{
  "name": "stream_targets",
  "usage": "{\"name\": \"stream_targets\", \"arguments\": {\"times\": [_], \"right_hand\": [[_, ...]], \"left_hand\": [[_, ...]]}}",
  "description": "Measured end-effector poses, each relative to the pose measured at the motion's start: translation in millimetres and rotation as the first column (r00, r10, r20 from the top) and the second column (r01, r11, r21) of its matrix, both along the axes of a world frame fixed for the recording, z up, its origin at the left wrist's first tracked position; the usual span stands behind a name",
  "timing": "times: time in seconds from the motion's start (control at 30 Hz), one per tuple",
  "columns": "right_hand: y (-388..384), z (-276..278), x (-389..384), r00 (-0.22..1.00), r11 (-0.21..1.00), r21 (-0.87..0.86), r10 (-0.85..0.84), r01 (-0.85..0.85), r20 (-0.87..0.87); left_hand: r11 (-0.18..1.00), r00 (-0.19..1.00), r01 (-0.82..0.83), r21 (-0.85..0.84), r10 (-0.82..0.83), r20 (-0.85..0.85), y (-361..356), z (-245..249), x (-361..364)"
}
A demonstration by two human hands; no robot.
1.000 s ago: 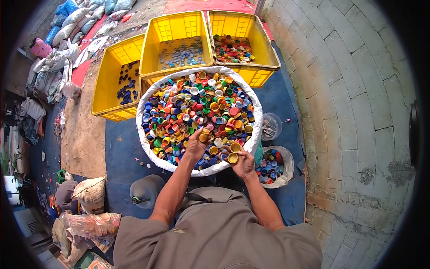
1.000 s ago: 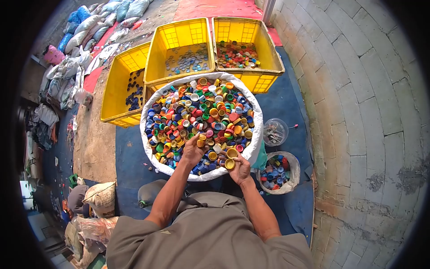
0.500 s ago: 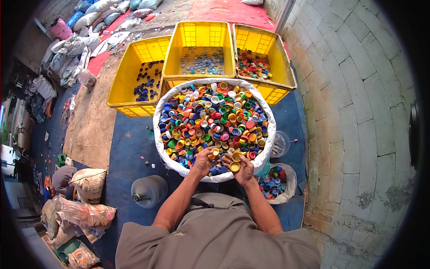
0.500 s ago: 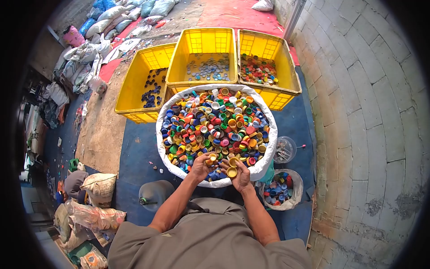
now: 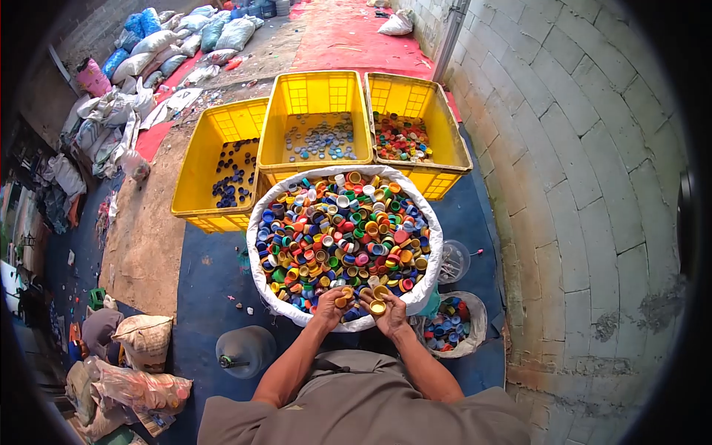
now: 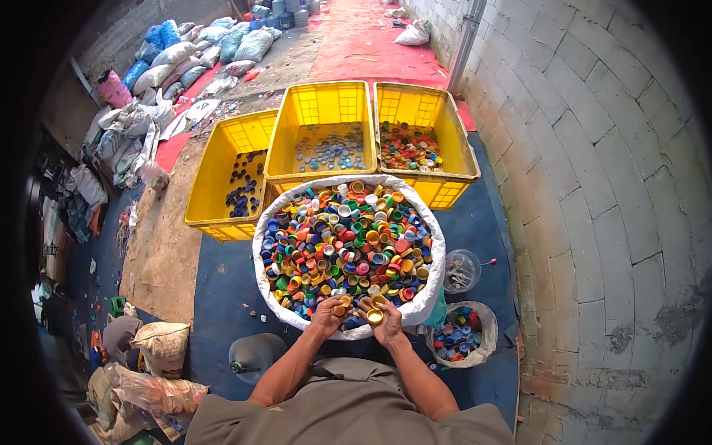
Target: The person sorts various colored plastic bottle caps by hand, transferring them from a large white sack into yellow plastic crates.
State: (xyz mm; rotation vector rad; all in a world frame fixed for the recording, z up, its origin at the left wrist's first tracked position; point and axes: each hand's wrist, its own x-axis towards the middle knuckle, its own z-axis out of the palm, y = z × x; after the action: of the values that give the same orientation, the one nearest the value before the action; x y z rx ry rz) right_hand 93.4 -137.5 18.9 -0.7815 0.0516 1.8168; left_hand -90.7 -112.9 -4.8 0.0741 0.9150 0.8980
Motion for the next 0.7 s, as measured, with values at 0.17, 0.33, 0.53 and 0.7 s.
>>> {"name": "stream_targets", "arguments": {"times": [0.17, 0.33, 0.53, 0.7], "right_hand": [[12.3, -1.0, 10.8, 0.979, 0.984, -0.118, -0.15, 0.134, -0.135], [112.0, 28.8, 47.4, 0.946, 0.955, -0.025, -0.296, 0.296, -0.131], [239.3, 130.2, 101.2, 0.919, 0.882, 0.302, -0.283, 0.361, -0.273], [200.5, 108.3, 103.3, 0.91, 0.877, 0.245, -0.406, 0.414, -0.085]], "left_hand": [[0.996, 0.996, 0.008, -0.084, 0.0, 0.093, 28.2, -10.8, 20.4], [1.0, 0.977, 0.021, 0.014, -0.023, 0.213, 138.7, 30.3, 77.4], [0.966, 0.911, -0.192, 0.173, 0.11, 0.397, 271.9, 147.7, 122.1], [0.961, 0.971, -0.19, 0.203, 0.153, 0.182, 236.3, 108.0, 90.8]]}}
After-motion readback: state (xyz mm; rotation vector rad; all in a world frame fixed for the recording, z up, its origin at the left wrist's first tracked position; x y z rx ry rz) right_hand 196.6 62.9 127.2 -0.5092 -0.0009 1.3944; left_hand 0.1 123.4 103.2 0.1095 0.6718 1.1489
